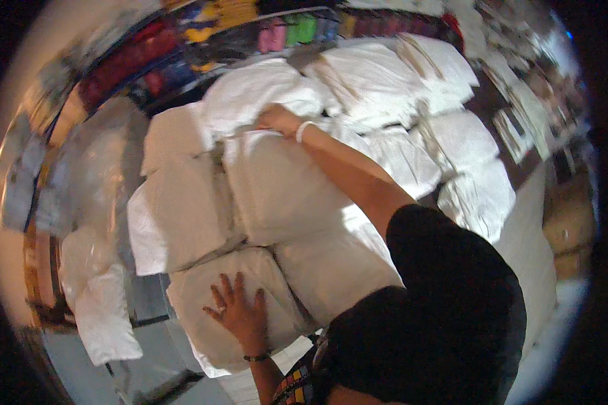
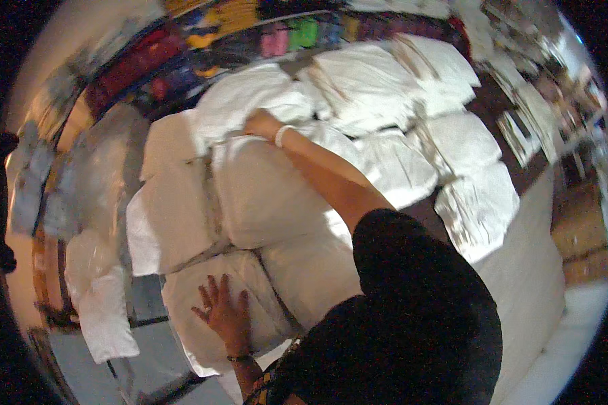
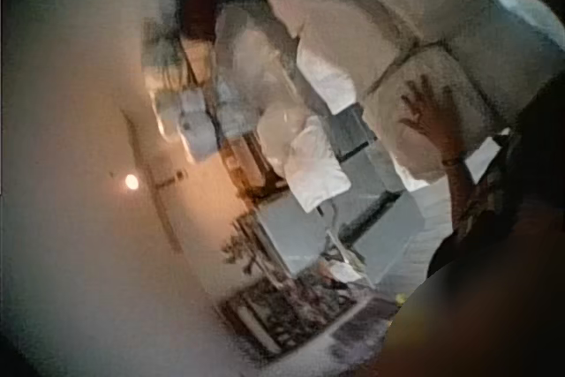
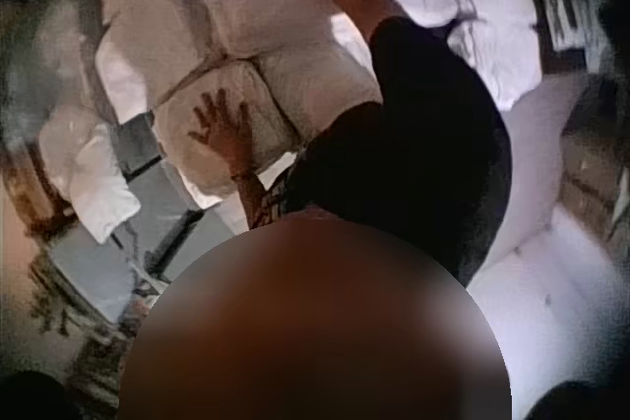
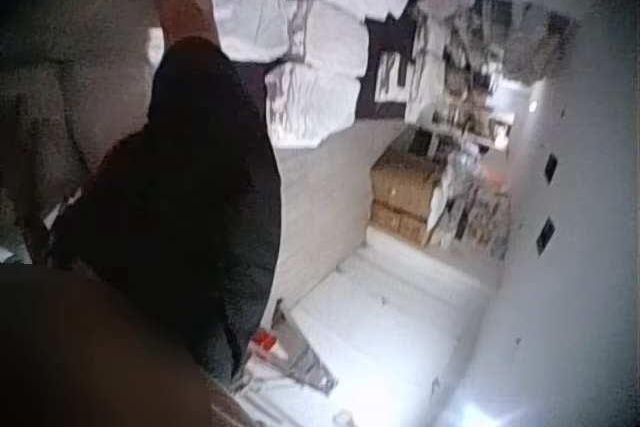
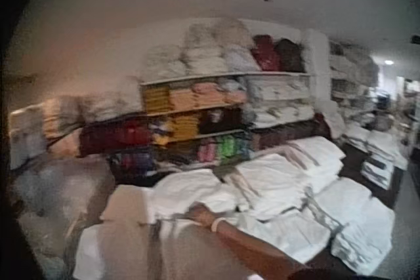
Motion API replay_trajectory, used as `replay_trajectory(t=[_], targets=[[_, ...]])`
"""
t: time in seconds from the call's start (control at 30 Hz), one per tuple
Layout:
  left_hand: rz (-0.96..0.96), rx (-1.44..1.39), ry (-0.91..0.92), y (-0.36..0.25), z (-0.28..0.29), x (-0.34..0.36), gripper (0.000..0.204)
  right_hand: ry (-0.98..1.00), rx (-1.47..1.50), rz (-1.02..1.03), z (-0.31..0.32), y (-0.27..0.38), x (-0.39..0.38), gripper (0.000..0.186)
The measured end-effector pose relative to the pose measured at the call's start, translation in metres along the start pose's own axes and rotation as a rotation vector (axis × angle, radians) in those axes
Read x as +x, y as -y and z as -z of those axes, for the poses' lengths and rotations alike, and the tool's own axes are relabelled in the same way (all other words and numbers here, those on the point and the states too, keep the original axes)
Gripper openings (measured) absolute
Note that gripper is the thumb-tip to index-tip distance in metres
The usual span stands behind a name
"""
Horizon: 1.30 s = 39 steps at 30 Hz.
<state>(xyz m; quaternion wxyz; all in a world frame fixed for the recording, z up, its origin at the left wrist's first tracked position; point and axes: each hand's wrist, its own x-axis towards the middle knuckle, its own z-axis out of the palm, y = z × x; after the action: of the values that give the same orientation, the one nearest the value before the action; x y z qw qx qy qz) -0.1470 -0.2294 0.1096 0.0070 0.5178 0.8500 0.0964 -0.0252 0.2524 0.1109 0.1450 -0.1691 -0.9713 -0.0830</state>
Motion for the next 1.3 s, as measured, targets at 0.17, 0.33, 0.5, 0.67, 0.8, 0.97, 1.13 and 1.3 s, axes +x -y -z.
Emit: replay_trajectory(t=[0.17,0.33,0.5,0.67,0.8,0.97,1.13,1.3], targets=[[0.055,0.024,0.032,-0.004,-0.003,0.000,0.059,-0.627,0.736,-0.678,0.072,0.073,-0.079,0.023],[0.021,0.109,-0.007,-0.007,-0.007,-0.001,0.049,-0.981,0.534,-0.821,0.088,0.072,-0.241,0.025],[0.016,0.149,-0.036,-0.009,-0.015,0.002,0.046,-0.115,0.284,-0.827,0.059,0.059,-0.414,0.057],[0.049,0.155,-0.060,-0.009,-0.021,0.005,0.045,0.153,0.134,-0.591,0.013,0.038,-0.461,0.069],[0.031,0.038,-0.093,-0.003,-0.022,0.003,0.042,0.257,0.279,-0.728,-0.006,0.000,-0.449,0.050],[0.008,-0.017,-0.123,0.005,-0.024,0.005,0.042,0.066,0.537,-0.968,0.019,-0.045,-0.436,0.045],[0.039,0.036,-0.099,0.007,-0.027,0.004,0.047,-0.425,0.932,-1.193,0.096,-0.072,-0.442,0.037],[0.040,-0.125,0.155,-0.003,-0.001,0.021,0.058,-0.803,1.099,-1.123,0.194,-0.055,-0.392,0.034]])
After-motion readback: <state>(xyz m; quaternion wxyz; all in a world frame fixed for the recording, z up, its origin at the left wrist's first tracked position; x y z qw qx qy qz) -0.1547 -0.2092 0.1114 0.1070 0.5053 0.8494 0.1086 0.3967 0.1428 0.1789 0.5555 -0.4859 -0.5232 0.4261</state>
